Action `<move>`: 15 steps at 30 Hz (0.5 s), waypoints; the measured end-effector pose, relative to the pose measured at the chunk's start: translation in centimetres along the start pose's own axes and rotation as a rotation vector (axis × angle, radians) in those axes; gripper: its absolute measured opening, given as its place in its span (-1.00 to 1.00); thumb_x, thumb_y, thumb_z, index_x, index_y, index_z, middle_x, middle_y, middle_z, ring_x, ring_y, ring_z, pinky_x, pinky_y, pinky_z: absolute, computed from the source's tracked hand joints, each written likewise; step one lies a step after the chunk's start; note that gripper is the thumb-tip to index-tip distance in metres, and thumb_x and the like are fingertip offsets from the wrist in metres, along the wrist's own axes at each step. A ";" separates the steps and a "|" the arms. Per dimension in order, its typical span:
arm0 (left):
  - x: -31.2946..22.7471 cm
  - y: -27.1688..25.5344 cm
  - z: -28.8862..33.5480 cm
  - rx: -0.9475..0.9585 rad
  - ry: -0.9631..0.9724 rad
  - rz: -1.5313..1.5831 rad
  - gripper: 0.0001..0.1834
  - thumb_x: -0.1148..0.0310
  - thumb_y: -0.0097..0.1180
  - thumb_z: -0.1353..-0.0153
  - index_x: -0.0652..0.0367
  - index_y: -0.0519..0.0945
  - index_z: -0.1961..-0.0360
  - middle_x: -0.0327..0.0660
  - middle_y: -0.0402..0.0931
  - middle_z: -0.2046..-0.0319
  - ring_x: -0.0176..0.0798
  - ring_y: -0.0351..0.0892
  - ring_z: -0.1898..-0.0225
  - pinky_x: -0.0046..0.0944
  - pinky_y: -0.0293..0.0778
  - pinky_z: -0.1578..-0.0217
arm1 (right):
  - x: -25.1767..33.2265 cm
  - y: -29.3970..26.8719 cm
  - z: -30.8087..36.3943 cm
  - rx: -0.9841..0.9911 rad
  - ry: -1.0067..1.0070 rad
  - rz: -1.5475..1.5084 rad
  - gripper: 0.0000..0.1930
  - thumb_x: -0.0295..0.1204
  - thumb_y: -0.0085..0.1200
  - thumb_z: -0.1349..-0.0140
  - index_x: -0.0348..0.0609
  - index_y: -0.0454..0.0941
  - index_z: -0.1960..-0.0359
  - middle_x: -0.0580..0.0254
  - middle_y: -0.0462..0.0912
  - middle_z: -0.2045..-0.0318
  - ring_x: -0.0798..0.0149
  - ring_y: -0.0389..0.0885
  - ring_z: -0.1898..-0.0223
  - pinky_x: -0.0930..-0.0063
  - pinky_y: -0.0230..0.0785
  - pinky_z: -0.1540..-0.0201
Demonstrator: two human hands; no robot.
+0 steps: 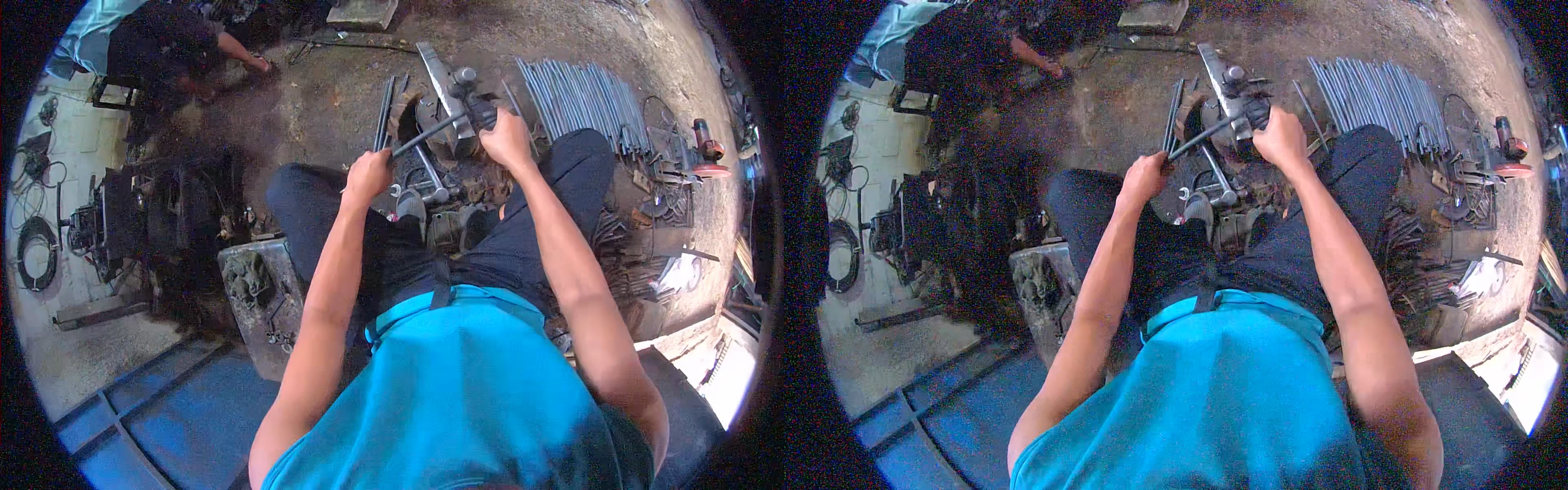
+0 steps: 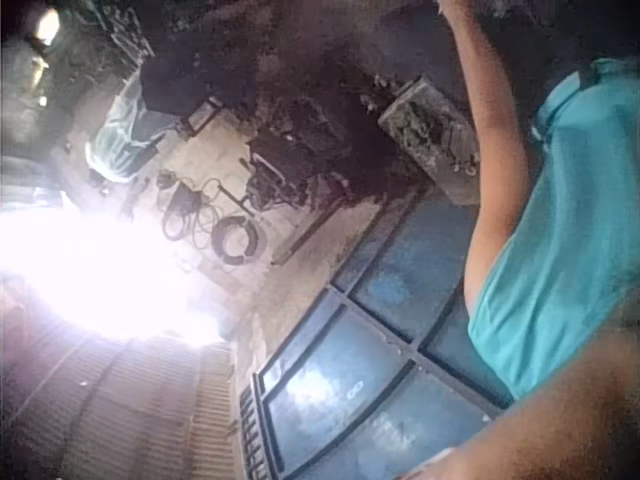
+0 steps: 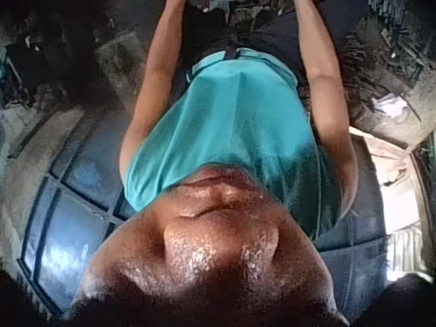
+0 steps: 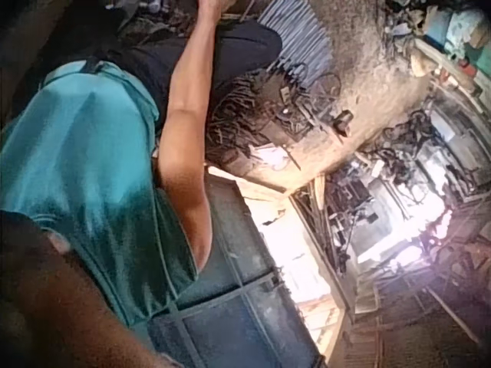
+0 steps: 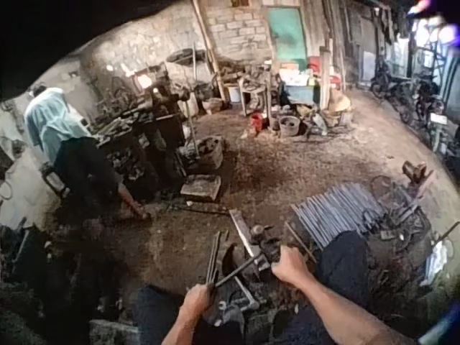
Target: Hammering a metal rod on an anvil to shape or flatten it.
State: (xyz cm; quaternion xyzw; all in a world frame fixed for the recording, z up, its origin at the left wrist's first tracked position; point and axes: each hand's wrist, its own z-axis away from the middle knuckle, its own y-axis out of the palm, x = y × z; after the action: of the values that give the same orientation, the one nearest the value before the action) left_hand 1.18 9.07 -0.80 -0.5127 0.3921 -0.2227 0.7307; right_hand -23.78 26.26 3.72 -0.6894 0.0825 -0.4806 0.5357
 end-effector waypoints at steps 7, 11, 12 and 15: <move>-1.4 -1.5 -0.1 0.011 -0.051 0.025 -0.55 -0.04 0.13 -0.18 0.20 0.65 0.30 0.18 0.62 0.39 0.28 0.62 0.26 0.18 0.50 0.20 | 9.3 -12.7 -4.0 -0.304 -0.284 -0.080 -0.69 -0.32 0.21 0.02 -0.35 0.57 0.36 -0.16 0.62 0.50 -0.12 0.62 0.44 0.07 0.48 0.32; -0.5 -1.9 0.2 -0.006 -0.134 0.010 -0.42 -0.17 0.06 -0.21 0.24 0.65 0.38 0.20 0.61 0.42 0.29 0.61 0.28 0.17 0.51 0.23 | 12.7 -13.8 -3.8 -0.574 -0.444 -0.414 -0.80 -0.50 0.12 -0.03 -0.25 0.33 0.60 0.25 0.30 0.75 0.30 0.25 0.72 0.28 0.13 0.62; -0.5 -1.7 0.1 -0.020 -0.143 0.005 -0.42 -0.17 0.05 -0.21 0.23 0.65 0.38 0.20 0.61 0.42 0.29 0.61 0.28 0.17 0.51 0.23 | 11.4 -12.4 -4.0 -0.574 -0.445 -0.413 -0.80 -0.50 0.12 -0.03 -0.25 0.33 0.60 0.25 0.30 0.75 0.30 0.25 0.72 0.28 0.13 0.62; -0.1 -1.1 -0.4 -0.018 -0.086 0.014 -0.40 -0.19 0.04 -0.22 0.23 0.65 0.38 0.20 0.61 0.41 0.29 0.61 0.26 0.18 0.51 0.22 | 3.3 -4.1 -2.6 -0.450 -0.299 -0.280 -0.70 -0.35 0.24 0.00 -0.37 0.54 0.35 -0.14 0.63 0.55 -0.11 0.66 0.45 0.11 0.51 0.32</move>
State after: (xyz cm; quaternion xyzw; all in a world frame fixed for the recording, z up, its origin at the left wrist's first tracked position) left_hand 0.91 8.51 0.14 -0.5257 0.3659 -0.1920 0.7436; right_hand -25.64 24.17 8.92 -0.8585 0.0113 -0.4126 0.3042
